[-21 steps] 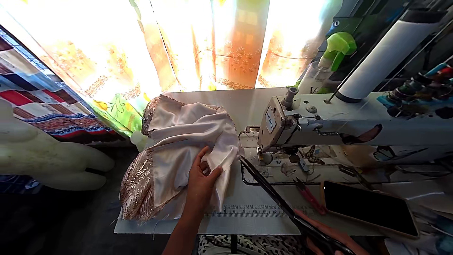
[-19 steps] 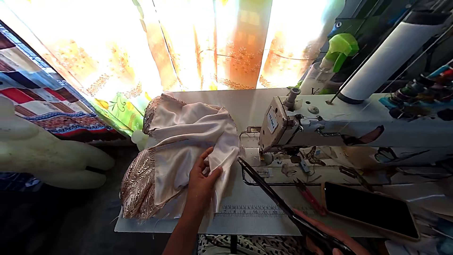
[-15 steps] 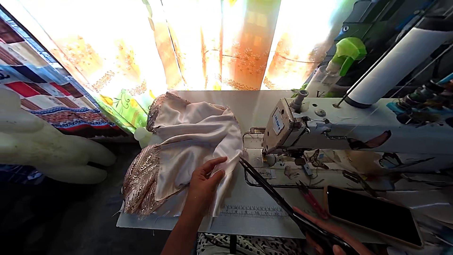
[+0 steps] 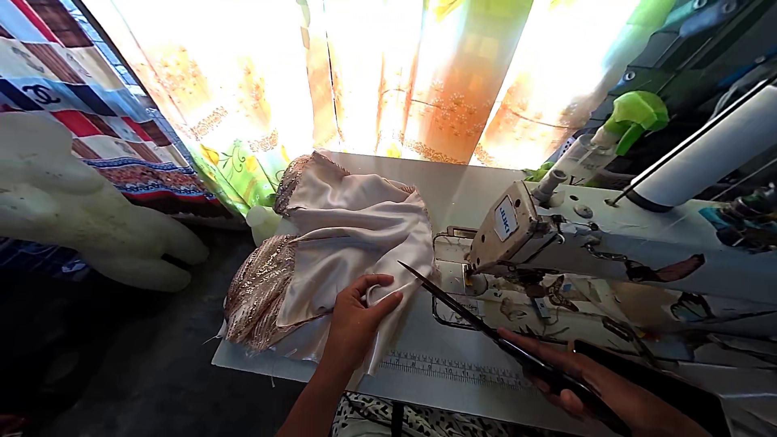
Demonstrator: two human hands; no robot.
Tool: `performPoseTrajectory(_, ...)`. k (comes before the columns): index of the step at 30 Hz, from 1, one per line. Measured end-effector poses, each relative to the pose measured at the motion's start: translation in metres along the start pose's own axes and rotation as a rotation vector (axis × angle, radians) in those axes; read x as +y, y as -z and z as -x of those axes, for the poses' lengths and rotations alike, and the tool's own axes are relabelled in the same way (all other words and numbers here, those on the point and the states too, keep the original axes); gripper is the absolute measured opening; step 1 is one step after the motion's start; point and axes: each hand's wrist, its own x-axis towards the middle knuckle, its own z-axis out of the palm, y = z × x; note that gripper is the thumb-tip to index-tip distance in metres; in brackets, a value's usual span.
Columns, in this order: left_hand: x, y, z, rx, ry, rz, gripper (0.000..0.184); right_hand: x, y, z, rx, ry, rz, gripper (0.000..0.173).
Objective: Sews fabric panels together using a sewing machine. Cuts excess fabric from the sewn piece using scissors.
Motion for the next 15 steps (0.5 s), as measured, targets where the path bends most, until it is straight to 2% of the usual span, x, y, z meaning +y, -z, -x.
performPoseTrajectory(5, -0.001, 0.002, -0.004, 0.033, -0.059, -0.023, 0.018, -0.003, 0.007, -0.007, -0.093, -0.011, 0.036, 0.096)
performPoseTrajectory(10, -0.001, 0.003, -0.009, 0.072, -0.097, -0.148, 0.053, -0.003, 0.011, -0.004, -0.081, -0.054, -0.084, 0.096)
performPoseTrajectory(15, 0.003, 0.007, -0.011, 0.041, -0.075, -0.223, 0.06, -0.004, 0.016, -0.001, -0.023, -0.098, -0.181, 0.092)
